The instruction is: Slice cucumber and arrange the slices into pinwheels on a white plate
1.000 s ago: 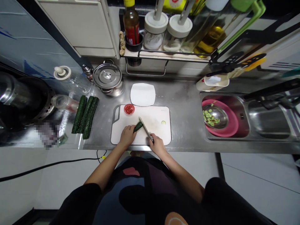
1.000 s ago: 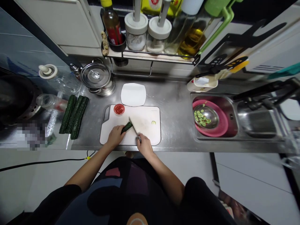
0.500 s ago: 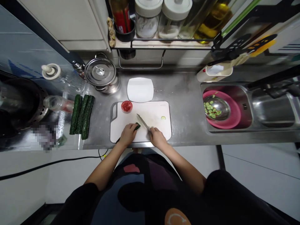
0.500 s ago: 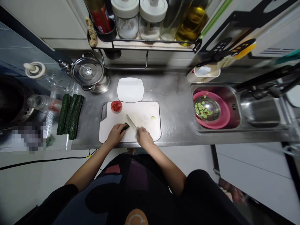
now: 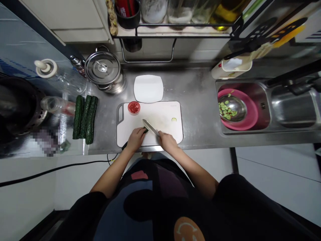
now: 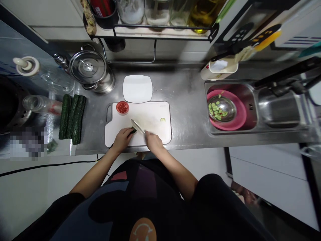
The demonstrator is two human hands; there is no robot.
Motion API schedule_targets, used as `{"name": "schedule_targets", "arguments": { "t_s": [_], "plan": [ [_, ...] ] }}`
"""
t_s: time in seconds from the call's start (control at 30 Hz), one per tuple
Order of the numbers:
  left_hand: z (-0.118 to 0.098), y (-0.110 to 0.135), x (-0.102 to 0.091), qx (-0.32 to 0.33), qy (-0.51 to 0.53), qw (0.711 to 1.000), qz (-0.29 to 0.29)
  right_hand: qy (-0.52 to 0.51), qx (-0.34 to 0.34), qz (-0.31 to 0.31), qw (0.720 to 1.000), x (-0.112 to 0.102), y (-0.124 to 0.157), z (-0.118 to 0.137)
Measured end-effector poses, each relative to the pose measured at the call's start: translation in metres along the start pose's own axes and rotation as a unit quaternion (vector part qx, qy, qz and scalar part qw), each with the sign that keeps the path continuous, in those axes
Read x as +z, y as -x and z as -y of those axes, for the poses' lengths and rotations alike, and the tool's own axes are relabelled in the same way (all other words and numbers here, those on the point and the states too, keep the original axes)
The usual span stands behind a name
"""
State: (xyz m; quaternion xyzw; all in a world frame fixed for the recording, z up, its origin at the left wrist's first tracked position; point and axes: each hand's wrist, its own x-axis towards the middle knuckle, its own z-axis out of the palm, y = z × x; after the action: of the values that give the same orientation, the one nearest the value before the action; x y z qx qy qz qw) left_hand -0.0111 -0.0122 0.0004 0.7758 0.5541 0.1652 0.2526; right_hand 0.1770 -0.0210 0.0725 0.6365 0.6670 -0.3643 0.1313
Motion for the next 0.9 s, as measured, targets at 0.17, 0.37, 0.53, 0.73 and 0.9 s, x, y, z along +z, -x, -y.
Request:
{"name": "schedule_targets", "arguments": {
  "t_s": [0.17,0.37,0.53,0.73,0.9],
  "plan": [
    [0.003,0.002,0.003,0.006,0.007,1.000,-0.018,0.030,0.004,-0.004,1.000,-0.003,0.014,0.003],
    [0.005,0.003,0.004,0.008,0.011,1.000,-0.017,0.044,0.012,0.035,0.998,-0.005,0.032,0.007],
    [0.006,0.002,0.002,0.007,0.015,1.000,-0.008,0.045,0.017,0.072,0.996,-0.012,0.039,0.010],
    [0.005,0.001,-0.001,0.002,0.004,1.000,0.003,0.041,0.013,0.086,0.995,-0.013,0.040,0.011],
    [0.007,0.002,0.000,0.032,-0.001,0.999,-0.024,0.043,0.009,0.094,0.995,-0.013,0.039,0.011]
  ]
}}
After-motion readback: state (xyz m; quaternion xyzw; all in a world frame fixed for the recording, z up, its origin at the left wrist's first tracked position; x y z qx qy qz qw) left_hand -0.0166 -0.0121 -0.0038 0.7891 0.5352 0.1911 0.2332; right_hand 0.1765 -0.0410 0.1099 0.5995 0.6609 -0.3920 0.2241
